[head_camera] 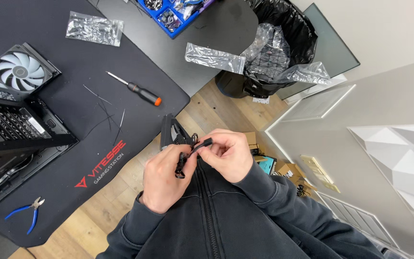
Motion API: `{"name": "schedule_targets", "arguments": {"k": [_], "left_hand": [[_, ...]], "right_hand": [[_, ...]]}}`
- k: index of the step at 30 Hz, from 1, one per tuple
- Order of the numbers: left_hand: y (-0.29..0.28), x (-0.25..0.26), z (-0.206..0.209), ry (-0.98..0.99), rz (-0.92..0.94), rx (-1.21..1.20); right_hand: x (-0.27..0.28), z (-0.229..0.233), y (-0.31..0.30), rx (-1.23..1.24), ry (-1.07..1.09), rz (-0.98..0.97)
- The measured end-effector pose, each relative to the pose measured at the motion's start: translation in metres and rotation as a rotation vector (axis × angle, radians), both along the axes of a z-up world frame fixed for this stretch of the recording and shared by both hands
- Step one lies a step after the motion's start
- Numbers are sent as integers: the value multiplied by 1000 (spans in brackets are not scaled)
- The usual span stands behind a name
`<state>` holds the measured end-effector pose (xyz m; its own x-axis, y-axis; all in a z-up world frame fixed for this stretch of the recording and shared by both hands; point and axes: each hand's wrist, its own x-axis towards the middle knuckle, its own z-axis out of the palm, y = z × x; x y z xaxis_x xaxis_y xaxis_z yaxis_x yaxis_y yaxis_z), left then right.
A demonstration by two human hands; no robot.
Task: The person handles a computer fan, removes its packaging, and untangles its wires by hand before setting it down next to a computer case.
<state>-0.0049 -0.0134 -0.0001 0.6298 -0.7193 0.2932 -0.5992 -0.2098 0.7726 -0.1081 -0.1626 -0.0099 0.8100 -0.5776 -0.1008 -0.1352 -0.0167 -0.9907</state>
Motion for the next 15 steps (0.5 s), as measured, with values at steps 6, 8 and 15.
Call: {"name": "schedule_targets", "arguments": {"k": [6, 8, 15], "left_hand": [[-9, -10, -2, -25, 39, 31], [-12, -17, 0, -34, 47, 37], [-8, -21, 8, 41, 129, 28]], "right_hand": [[-11, 1, -10, -183, 58, -81], [-17, 22, -13, -185, 44, -90], [-62, 93, -75, -701, -11, -448]]}}
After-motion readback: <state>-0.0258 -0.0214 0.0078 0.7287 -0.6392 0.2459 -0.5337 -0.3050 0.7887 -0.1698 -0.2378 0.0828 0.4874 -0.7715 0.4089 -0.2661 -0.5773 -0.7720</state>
